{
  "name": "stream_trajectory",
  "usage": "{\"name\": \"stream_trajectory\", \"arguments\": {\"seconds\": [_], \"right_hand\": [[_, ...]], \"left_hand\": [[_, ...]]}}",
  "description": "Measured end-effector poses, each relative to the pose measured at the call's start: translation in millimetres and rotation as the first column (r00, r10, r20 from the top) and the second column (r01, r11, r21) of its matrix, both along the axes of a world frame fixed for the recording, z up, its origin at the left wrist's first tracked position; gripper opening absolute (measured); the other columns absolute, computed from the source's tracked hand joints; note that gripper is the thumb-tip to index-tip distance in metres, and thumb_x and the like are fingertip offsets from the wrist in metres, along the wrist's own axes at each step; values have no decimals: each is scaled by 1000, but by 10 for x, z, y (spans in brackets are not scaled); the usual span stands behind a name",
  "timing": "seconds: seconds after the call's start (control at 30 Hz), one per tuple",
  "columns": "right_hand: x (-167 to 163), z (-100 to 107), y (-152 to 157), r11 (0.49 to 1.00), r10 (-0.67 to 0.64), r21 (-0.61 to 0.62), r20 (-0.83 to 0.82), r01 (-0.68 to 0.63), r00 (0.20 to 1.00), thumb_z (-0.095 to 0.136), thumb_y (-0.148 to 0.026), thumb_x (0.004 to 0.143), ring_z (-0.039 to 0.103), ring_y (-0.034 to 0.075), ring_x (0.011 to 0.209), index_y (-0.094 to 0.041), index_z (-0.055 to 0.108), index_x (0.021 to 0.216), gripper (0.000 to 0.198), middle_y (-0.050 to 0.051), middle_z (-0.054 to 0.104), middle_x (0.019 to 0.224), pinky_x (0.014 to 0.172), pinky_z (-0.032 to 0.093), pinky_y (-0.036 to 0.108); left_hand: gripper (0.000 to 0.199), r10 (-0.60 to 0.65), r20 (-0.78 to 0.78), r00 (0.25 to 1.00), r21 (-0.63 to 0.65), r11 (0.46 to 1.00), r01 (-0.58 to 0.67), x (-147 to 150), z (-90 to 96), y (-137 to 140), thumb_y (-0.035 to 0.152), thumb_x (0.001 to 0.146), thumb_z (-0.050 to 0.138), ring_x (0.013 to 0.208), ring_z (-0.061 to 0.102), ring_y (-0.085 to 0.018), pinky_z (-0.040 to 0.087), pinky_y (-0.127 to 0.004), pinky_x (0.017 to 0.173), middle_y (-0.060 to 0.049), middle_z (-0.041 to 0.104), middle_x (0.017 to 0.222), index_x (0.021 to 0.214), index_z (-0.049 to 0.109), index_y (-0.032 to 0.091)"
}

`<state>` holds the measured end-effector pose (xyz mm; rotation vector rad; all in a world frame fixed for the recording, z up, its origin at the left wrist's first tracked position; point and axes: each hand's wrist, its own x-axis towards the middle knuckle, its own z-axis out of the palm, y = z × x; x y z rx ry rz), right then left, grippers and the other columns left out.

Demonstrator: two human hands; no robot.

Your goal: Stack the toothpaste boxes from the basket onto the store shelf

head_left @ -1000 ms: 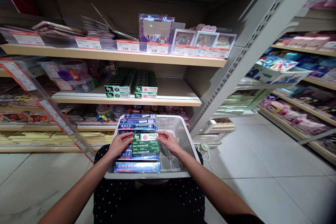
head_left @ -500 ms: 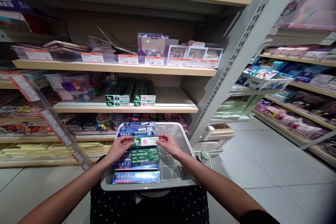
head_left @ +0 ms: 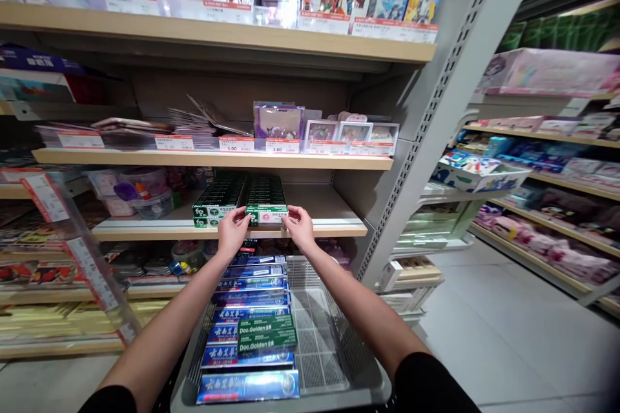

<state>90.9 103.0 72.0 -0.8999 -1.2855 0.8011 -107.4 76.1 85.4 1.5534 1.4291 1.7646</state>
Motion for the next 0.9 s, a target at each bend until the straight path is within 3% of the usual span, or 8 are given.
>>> {"name": "stream_trajectory", "arguments": {"seconds": [0.17, 0.33, 0.9], "right_hand": [[-65, -54, 86, 993, -81, 88, 55, 76, 995, 65, -31, 77, 64, 19, 96, -19, 61, 106, 31, 9, 58, 110, 93, 55, 37], [-92, -68, 125, 982, -151, 136, 142, 132, 978, 61, -30, 82, 63, 21, 97, -20, 61, 109, 29, 11, 58, 112, 93, 54, 38], [-157, -158, 374, 970, -228, 131, 200, 205, 953, 55, -32, 85, 62, 21, 94, -20, 59, 105, 23, 10, 60, 105, 89, 53, 35]], "left_hand": [[32, 138, -148, 979, 102, 987, -123, 59, -107, 125, 32, 84, 60, 89, 67, -22, 55, -38, 86, -13, 67, 106, 109, 67, 13], [32, 144, -172, 975, 90, 987, -130, 65, -147, 232, 32, 87, 56, 92, 67, -23, 55, -39, 87, -13, 68, 109, 113, 65, 14], [35, 251, -292, 923, 87, 968, -236, 151, -196, 423, 33, 91, 48, 94, 68, -29, 51, -42, 86, -16, 70, 102, 117, 61, 14]]}}
